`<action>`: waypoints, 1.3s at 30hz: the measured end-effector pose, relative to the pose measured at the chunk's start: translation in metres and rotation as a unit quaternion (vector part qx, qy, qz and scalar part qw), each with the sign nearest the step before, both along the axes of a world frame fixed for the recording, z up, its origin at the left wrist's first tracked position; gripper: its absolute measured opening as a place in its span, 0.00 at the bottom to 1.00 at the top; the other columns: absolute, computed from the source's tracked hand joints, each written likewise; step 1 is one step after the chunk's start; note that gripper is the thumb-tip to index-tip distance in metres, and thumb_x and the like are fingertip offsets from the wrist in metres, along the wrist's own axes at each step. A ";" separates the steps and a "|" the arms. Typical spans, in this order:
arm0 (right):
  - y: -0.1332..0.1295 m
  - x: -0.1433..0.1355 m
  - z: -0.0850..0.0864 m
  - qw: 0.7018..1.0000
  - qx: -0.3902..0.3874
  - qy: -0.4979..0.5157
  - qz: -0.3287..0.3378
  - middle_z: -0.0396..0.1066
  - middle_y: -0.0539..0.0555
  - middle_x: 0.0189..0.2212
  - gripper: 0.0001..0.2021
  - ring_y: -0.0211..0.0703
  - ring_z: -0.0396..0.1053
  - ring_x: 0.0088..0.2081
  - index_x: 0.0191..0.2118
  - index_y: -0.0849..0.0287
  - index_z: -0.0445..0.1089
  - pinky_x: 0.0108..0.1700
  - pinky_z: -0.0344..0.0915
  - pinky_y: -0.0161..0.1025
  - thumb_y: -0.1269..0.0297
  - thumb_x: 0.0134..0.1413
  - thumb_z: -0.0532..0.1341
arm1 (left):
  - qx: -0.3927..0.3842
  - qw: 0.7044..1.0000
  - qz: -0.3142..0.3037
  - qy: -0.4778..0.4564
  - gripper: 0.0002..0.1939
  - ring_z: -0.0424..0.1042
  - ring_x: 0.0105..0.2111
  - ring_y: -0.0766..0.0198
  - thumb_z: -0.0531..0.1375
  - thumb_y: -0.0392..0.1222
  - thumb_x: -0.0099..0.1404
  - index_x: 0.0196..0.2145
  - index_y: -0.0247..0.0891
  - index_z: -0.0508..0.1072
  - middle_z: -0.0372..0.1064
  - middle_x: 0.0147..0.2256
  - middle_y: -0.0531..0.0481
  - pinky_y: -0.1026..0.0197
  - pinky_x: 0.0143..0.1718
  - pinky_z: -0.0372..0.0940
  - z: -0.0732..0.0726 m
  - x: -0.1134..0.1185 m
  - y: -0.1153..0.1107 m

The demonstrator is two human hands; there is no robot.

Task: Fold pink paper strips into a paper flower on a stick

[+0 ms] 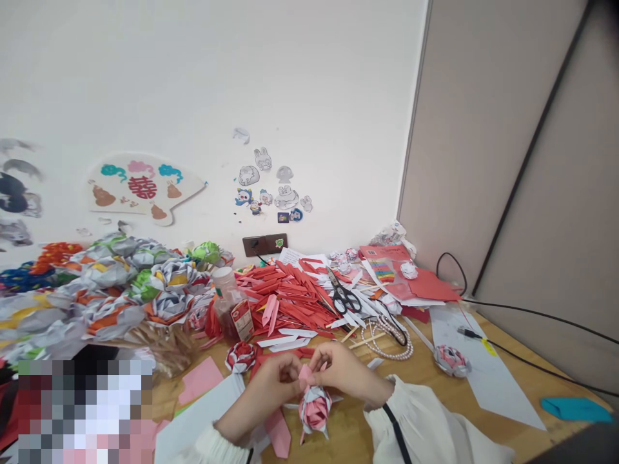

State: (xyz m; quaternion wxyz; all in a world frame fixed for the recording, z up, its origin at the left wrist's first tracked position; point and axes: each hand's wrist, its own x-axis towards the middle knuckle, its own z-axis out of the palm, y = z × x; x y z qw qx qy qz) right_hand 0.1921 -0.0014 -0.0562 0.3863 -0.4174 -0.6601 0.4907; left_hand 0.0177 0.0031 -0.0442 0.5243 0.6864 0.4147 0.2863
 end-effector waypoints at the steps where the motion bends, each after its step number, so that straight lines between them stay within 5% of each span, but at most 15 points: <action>1: 0.000 0.000 -0.001 1.000 0.001 -0.002 0.000 0.68 0.48 0.22 0.08 0.33 0.63 0.25 0.26 0.63 0.70 0.27 0.57 0.29 0.67 0.36 0.67 | 0.002 1.000 0.003 0.004 0.17 0.59 0.20 0.71 0.65 0.48 0.44 0.22 0.34 0.64 0.60 0.19 0.58 0.66 0.23 0.52 0.002 0.000 -0.001; 13: -0.004 -0.002 0.007 0.997 0.055 -0.053 0.009 0.66 0.47 0.20 0.07 0.34 0.62 0.24 0.23 0.62 0.67 0.24 0.56 0.29 0.66 0.39 0.66 | 0.036 0.999 0.002 0.029 0.15 0.56 0.19 0.72 0.63 0.46 0.48 0.19 0.35 0.62 0.59 0.17 0.58 0.68 0.20 0.50 -0.004 0.000 -0.001; 19: -0.008 -0.002 0.013 0.998 0.061 0.015 -0.007 0.66 0.47 0.22 0.06 0.35 0.64 0.26 0.25 0.61 0.68 0.28 0.59 0.30 0.67 0.40 0.66 | -0.147 0.980 -0.029 -0.132 0.17 0.68 0.25 0.66 0.62 0.50 0.52 0.34 0.35 0.67 0.69 0.25 0.52 0.62 0.31 0.61 0.015 -0.011 -0.004; 21: -0.009 -0.002 0.015 0.997 0.068 0.045 -0.009 0.67 0.48 0.23 0.08 0.36 0.65 0.27 0.26 0.61 0.69 0.29 0.60 0.31 0.64 0.40 0.67 | -0.173 0.973 -0.035 -0.149 0.16 0.69 0.25 0.67 0.63 0.49 0.51 0.32 0.34 0.69 0.70 0.24 0.52 0.62 0.31 0.61 0.019 -0.013 -0.005; 29: -0.014 -0.001 0.024 0.992 0.124 0.001 0.030 0.70 0.51 0.29 0.09 0.40 0.67 0.33 0.30 0.59 0.73 0.37 0.62 0.35 0.59 0.44 0.65 | -0.119 0.987 -0.013 -0.109 0.15 0.61 0.18 0.73 0.65 0.48 0.47 0.22 0.33 0.67 0.64 0.17 0.58 0.69 0.22 0.54 0.020 -0.006 -0.007; 39: -0.017 -0.001 0.028 0.941 0.326 -0.090 -0.006 0.70 0.51 0.27 0.05 0.40 0.64 0.34 0.28 0.56 0.72 0.38 0.59 0.37 0.66 0.52 0.60 | -0.087 0.992 0.047 -0.084 0.18 0.57 0.15 0.74 0.65 0.51 0.43 0.18 0.34 0.65 0.61 0.14 0.58 0.69 0.19 0.50 0.023 0.000 -0.006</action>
